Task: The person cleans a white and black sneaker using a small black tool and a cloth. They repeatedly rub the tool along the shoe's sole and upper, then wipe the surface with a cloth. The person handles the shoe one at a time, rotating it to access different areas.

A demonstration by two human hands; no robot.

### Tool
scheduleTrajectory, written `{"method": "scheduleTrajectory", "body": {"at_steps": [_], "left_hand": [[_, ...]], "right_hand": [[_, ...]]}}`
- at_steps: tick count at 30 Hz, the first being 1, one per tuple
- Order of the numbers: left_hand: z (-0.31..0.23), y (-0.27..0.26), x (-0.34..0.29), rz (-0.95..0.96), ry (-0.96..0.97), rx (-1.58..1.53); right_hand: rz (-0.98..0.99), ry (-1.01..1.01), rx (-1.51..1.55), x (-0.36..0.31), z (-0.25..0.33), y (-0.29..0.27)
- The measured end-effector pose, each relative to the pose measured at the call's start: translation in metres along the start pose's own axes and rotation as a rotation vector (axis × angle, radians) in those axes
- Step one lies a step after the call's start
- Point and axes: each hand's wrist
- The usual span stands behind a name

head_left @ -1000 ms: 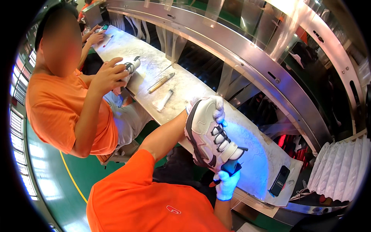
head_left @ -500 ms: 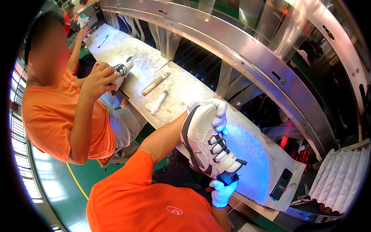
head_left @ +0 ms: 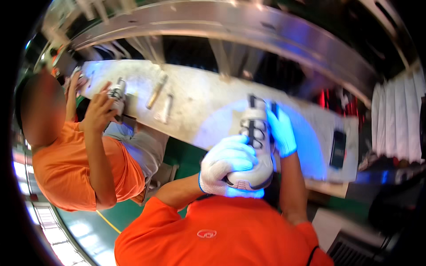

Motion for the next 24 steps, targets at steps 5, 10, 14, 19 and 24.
{"method": "scheduleTrajectory", "body": {"at_steps": [5,10,14,19,24], "left_hand": [[-0.028,0.023,-0.045,0.071,-0.010,0.060],[-0.022,0.049,-0.080,0.038,0.020,0.105],[-0.031,0.070,-0.078,-0.108,0.010,0.185],[-0.030,0.067,-0.085,-0.188,-0.025,0.142],[-0.034,0.067,-0.087,-0.197,-0.049,0.105]], "right_hand": [[-0.218,0.111,-0.122,-0.112,0.039,-0.012],[-0.350,0.116,0.452,-0.229,0.033,-0.017],[-0.208,-0.215,0.626,-0.240,0.034,-0.030],[0.047,-0.336,0.824,-0.222,0.060,-0.038],[0.134,-0.311,1.088,-0.199,0.094,-0.019]]}}
Point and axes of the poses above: each hand's wrist, its own x-axis towards the middle knuckle, its own y-axis out of the palm, z = x × y, and after that the axes turned 1 degree about -z, right-handed
